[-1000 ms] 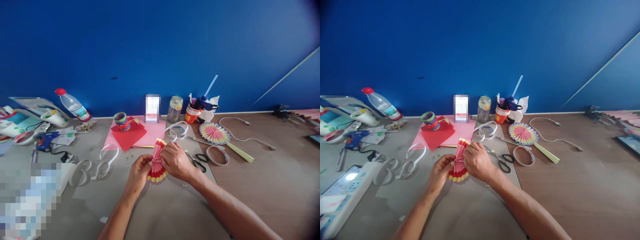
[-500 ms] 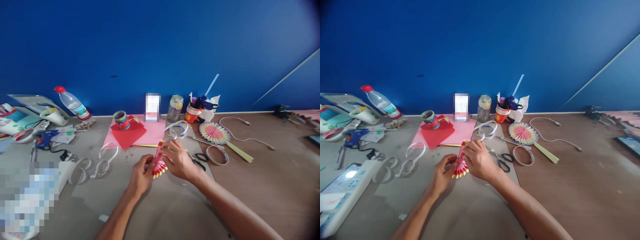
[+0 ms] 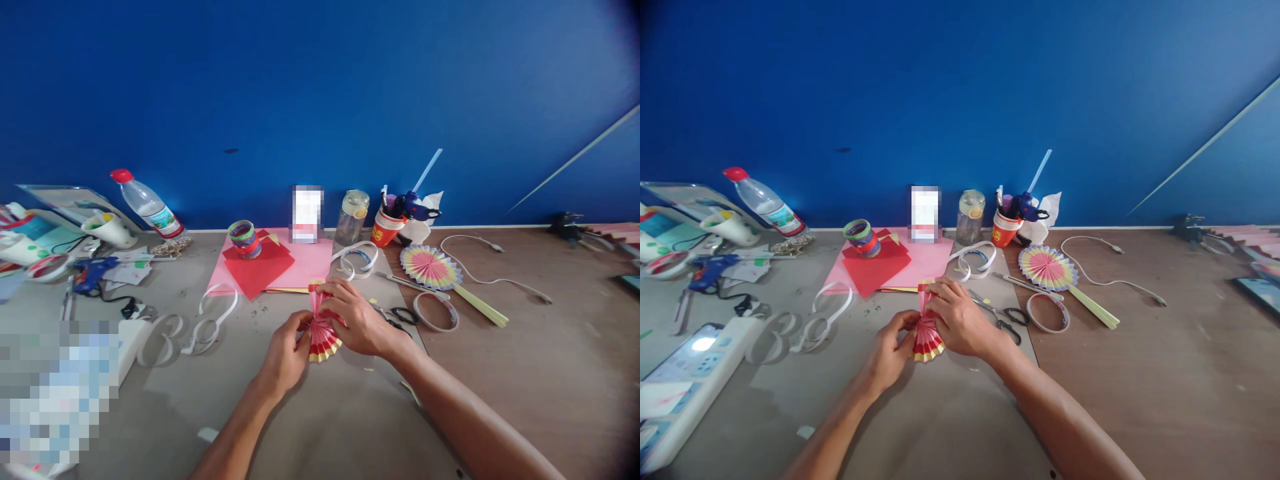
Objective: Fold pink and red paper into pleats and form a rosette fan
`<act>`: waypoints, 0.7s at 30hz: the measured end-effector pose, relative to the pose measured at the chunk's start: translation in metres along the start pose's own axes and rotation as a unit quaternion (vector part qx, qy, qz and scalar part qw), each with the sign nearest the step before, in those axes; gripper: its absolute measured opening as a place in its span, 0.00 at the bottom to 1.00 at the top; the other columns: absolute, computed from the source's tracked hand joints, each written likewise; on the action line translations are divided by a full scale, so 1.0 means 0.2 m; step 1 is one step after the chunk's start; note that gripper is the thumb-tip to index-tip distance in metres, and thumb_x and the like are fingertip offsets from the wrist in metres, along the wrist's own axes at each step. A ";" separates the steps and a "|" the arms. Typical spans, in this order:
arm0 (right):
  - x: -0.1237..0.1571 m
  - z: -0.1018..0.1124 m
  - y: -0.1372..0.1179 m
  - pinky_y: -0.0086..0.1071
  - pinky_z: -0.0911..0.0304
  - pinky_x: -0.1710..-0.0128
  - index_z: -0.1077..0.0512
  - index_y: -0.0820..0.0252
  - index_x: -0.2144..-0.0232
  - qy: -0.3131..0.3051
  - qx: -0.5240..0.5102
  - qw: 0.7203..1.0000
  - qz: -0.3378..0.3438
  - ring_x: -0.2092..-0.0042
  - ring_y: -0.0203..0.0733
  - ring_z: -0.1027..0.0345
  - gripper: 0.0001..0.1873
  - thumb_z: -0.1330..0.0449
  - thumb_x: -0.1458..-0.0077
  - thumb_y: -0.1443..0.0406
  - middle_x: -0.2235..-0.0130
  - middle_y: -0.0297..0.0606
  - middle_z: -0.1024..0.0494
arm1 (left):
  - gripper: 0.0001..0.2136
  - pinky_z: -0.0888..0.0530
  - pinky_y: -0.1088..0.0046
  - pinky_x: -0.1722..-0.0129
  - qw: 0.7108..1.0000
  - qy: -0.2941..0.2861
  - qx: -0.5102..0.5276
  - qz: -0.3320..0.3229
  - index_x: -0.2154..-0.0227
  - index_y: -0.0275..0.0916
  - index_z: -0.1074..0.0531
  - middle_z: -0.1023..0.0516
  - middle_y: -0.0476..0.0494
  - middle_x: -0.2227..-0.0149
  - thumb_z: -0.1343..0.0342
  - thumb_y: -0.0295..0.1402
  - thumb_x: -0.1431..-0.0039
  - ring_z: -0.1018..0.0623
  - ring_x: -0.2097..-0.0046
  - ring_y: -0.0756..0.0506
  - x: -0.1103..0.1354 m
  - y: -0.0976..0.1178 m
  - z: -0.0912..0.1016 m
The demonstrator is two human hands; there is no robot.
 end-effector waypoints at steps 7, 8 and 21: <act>0.00 -0.02 -0.02 0.56 0.49 0.42 0.32 0.60 0.57 -0.043 0.063 0.997 0.005 0.39 0.54 0.52 0.16 0.44 0.50 0.73 0.43 0.49 0.37 | 0.19 0.27 0.67 0.56 0.999 0.020 -0.003 -0.027 0.50 0.41 0.33 0.23 0.40 0.56 0.50 0.24 0.45 0.23 0.57 0.45 -0.01 0.00 -0.01; 0.00 -0.02 -0.02 0.56 0.49 0.42 0.32 0.60 0.56 -0.042 0.071 0.997 0.006 0.39 0.55 0.53 0.17 0.43 0.50 0.72 0.43 0.49 0.37 | 0.18 0.27 0.66 0.55 0.999 0.023 -0.007 -0.028 0.51 0.40 0.33 0.23 0.40 0.56 0.50 0.25 0.45 0.23 0.57 0.44 -0.01 0.00 -0.01; 0.04 -0.15 0.07 0.42 0.40 0.53 0.28 0.59 0.60 -0.052 0.104 0.993 0.011 0.51 0.47 0.41 0.13 0.48 0.46 0.73 0.50 0.48 0.33 | 0.10 0.27 0.64 0.59 0.983 0.027 -0.168 -0.063 0.59 0.40 0.29 0.22 0.42 0.65 0.49 0.26 0.43 0.24 0.62 0.43 -0.01 0.01 0.00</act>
Point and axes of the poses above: each hand's wrist, its own x-axis away from the middle knuckle, its own z-axis out of the back of the hand, y = z × x, the point moved 4 cm from there along -x, towards the middle knuckle
